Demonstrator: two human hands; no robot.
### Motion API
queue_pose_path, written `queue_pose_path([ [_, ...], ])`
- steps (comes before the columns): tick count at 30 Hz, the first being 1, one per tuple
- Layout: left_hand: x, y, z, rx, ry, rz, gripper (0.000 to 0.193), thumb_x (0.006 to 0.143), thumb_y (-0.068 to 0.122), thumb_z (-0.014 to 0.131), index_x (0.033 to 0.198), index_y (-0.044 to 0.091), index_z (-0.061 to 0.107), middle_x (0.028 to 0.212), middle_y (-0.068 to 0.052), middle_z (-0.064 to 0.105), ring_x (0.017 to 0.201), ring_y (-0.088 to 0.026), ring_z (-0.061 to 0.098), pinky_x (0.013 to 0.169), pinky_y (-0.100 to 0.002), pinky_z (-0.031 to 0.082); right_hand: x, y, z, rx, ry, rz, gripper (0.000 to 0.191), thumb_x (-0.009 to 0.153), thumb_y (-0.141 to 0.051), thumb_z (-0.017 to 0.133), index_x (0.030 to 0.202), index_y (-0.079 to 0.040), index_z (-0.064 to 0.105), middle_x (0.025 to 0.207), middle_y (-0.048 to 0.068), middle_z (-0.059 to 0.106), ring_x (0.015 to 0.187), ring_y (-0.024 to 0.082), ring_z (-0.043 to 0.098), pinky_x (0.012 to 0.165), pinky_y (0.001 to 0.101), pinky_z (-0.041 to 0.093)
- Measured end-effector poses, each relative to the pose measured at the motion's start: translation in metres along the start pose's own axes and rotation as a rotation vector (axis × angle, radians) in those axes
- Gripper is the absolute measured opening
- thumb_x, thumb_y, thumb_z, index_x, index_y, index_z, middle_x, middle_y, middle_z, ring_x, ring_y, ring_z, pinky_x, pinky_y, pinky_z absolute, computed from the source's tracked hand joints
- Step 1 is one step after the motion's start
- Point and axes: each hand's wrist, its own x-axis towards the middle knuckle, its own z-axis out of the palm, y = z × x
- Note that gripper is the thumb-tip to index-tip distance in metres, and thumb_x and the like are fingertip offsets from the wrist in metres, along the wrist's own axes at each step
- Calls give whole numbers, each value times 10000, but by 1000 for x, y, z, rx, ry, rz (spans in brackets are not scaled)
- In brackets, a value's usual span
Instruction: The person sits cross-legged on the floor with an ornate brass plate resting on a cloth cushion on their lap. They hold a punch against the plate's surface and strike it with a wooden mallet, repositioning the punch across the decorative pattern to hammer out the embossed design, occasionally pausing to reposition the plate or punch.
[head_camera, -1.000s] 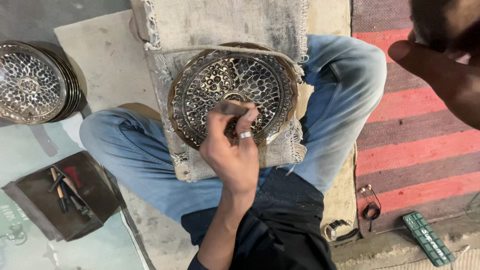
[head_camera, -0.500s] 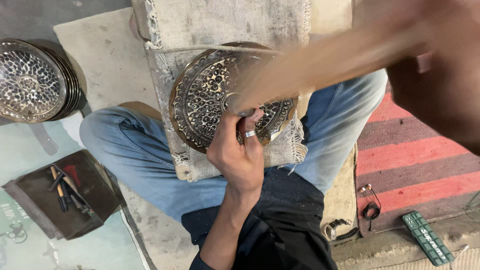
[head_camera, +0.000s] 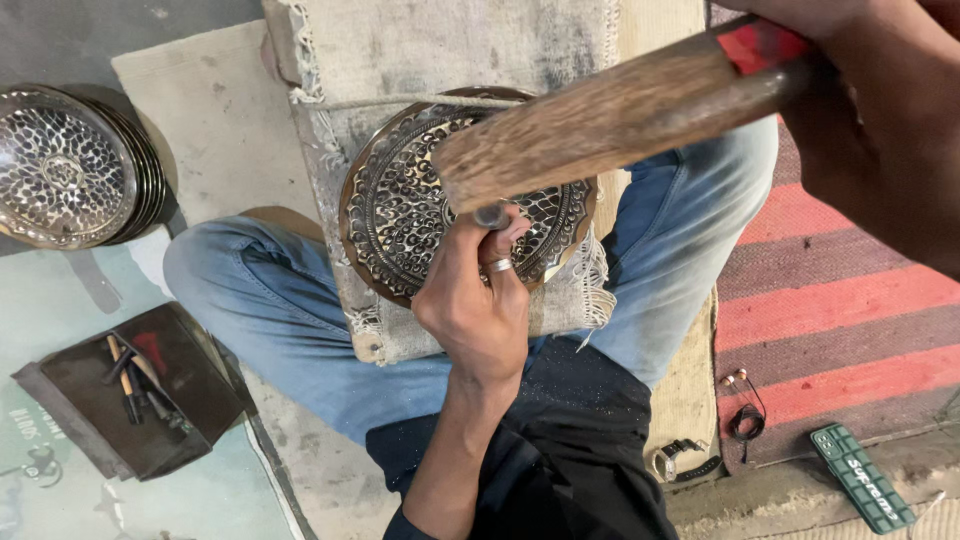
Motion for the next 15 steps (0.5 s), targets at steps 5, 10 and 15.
queue_pose_path([
  [5,0,0,2,8,33,4,272,964,-158,606,1205,-34,626,1082,-129,743,964,-209,792,777,-273,664,3,-3,13,121,65,141,379,958,83,734,1295,72,561,1100,224,684,956,316,700,779,388,540],
  [10,1,3,-1,69,15,30,229,973,-124,631,1179,-25,644,1044,-116,750,958,-211,791,781,-287,646,8,-5,15,-3,35,0,365,997,142,684,1332,30,592,1138,191,693,983,270,705,844,329,566],
  [15,2,5,-1,47,19,11,188,997,-104,624,1165,-21,645,1055,-122,748,964,-209,793,767,-278,650,8,-2,14,54,-10,33,369,965,149,685,1308,36,611,1120,200,684,934,278,698,816,350,561],
])
